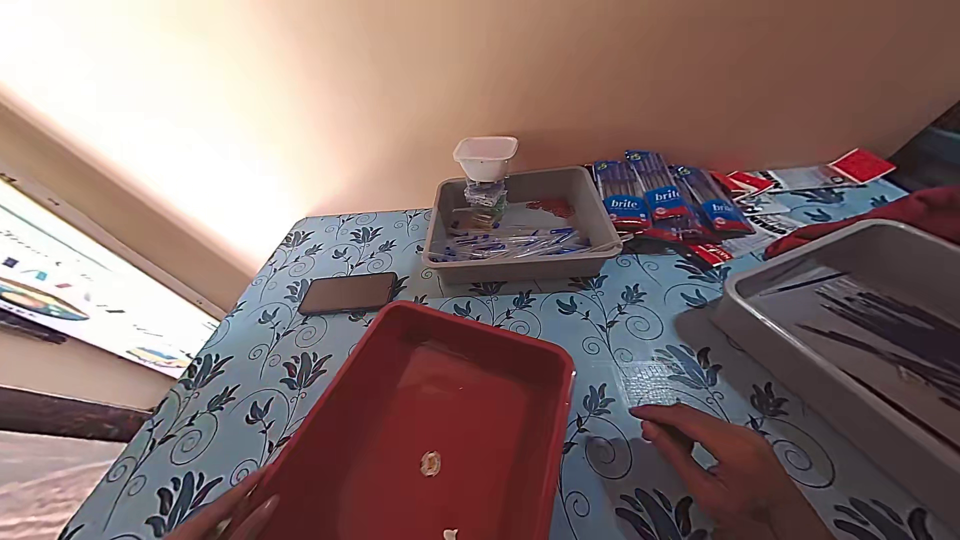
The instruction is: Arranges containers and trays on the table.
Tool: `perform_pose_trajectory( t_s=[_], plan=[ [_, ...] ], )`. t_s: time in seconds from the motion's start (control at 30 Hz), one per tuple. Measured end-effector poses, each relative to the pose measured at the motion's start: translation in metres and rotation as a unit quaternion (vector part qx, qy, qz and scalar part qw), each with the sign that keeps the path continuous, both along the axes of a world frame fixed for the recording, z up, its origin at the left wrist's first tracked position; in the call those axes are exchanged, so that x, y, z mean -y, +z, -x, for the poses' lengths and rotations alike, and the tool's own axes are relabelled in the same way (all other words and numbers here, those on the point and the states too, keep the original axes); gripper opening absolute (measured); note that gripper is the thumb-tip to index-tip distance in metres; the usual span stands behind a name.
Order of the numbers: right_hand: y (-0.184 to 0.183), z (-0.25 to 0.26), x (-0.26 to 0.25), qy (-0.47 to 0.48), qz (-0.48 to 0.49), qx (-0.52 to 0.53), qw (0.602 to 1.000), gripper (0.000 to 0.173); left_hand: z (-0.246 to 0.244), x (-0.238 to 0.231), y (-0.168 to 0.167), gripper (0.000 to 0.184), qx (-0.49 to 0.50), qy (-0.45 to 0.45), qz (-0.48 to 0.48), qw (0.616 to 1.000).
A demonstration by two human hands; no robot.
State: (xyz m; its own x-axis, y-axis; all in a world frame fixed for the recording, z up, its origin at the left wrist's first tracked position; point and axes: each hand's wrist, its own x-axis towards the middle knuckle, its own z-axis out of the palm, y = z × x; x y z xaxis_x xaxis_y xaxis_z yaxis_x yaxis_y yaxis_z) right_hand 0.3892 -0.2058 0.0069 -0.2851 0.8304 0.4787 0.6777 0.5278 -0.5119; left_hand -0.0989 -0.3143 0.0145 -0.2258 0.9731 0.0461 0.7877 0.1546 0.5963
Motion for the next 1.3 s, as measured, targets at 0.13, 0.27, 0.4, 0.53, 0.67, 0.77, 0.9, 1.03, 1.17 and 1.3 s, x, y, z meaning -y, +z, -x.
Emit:
perform_pose_trajectory(
  t_s=[0.13,0.27,0.4,0.53,0.67,0.77,0.9,1.03,1.17,1.3],
  plan=[
    [0.004,0.008,-0.013,0.040,-0.045,0.008,0.998,0.028,-0.020,-0.078,0.005,0.039,-0.110,-0.068,-0.077,0.989],
    [0.013,0.002,-0.015,0.037,-0.070,-0.007,0.997,0.028,-0.031,-0.135,0.001,0.038,-0.131,-0.152,-0.122,0.972],
    [0.036,-0.005,-0.029,0.029,-0.058,-0.027,0.998,0.029,-0.052,-0.176,0.008,0.032,-0.123,-0.216,-0.105,0.963],
    [0.063,0.005,-0.074,0.033,0.016,-0.068,0.997,0.024,-0.076,-0.219,0.018,0.028,-0.111,-0.266,-0.087,0.953],
    [0.102,0.041,-0.144,0.030,0.106,-0.086,0.990,0.016,-0.096,-0.263,0.018,0.023,-0.111,-0.327,-0.133,0.929],
    [0.113,0.067,-0.215,0.017,0.208,-0.060,0.976,0.019,-0.107,-0.286,0.027,0.023,-0.099,-0.333,-0.188,0.919],
    [0.087,0.091,-0.307,0.008,0.251,0.011,0.968,0.049,-0.124,-0.319,0.050,0.031,-0.040,-0.240,-0.229,0.943],
    [0.053,0.106,-0.371,0.009,0.261,0.053,0.964,0.074,-0.146,-0.380,0.069,0.041,0.051,-0.177,-0.108,0.977],
    [0.034,0.128,-0.396,0.029,0.271,0.046,0.961,0.101,-0.164,-0.429,0.063,0.118,0.103,-0.153,-0.120,0.975],
    [0.008,0.146,-0.412,0.056,0.229,0.012,0.972,0.118,-0.184,-0.465,0.054,0.146,0.096,-0.114,-0.163,0.975]
  ],
)
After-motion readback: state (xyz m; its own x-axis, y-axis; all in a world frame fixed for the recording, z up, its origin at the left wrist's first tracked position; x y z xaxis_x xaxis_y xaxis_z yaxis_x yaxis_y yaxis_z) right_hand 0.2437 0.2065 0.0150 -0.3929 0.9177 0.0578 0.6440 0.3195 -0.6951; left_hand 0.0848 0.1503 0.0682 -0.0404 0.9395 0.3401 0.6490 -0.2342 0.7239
